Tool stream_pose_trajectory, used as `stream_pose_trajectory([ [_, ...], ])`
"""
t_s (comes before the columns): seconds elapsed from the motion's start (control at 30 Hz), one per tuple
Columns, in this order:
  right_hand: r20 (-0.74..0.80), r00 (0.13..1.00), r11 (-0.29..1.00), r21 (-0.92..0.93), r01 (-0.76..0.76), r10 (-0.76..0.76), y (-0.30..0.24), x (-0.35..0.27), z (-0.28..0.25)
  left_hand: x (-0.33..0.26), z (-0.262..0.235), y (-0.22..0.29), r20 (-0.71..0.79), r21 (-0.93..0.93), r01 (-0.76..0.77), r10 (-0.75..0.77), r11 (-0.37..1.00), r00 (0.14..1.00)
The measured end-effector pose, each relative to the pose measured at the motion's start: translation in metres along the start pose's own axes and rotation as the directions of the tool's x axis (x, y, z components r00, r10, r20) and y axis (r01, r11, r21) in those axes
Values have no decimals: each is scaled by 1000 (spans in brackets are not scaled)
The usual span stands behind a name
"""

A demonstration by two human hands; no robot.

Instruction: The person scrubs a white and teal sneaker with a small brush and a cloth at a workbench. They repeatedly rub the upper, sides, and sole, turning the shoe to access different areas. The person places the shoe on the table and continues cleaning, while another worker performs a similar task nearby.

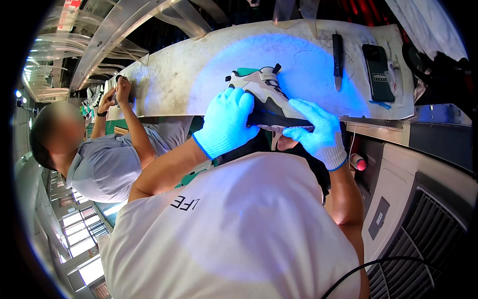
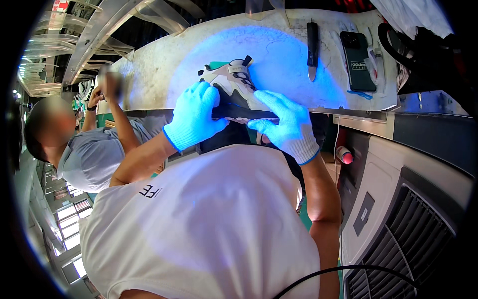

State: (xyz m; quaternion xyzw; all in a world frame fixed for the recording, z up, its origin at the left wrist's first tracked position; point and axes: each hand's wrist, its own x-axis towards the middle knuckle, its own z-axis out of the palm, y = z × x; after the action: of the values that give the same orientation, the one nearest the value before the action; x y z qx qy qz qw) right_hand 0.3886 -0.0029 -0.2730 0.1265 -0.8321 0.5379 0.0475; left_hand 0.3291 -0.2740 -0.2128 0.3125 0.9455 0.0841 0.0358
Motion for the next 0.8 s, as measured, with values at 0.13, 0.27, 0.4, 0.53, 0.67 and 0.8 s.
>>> stream_pose_trajectory([
  [0.13,36,999,1000,2,-6,6,0,4,-4,8,0,5,105,15,32,-34,999,994],
  [0.27,110,993,999,-39,-28,32,-2,11,-8,15,0,-4,-12,-48,-154,154,987,988],
  [0.4,76,984,961,-211,176,-163,-5,25,-1,25,-2,-10,62,-178,-25,36,984,997],
  [0.53,105,980,950,-245,191,-170,-12,36,5,29,-3,-12,56,-225,-9,22,974,998],
  [0.67,113,985,955,-251,157,-133,-15,37,8,30,0,-19,103,-277,56,-29,959,994],
  [0.8,147,985,960,-252,125,-90,-23,47,4,35,2,-26,81,-393,49,-19,918,997],
])
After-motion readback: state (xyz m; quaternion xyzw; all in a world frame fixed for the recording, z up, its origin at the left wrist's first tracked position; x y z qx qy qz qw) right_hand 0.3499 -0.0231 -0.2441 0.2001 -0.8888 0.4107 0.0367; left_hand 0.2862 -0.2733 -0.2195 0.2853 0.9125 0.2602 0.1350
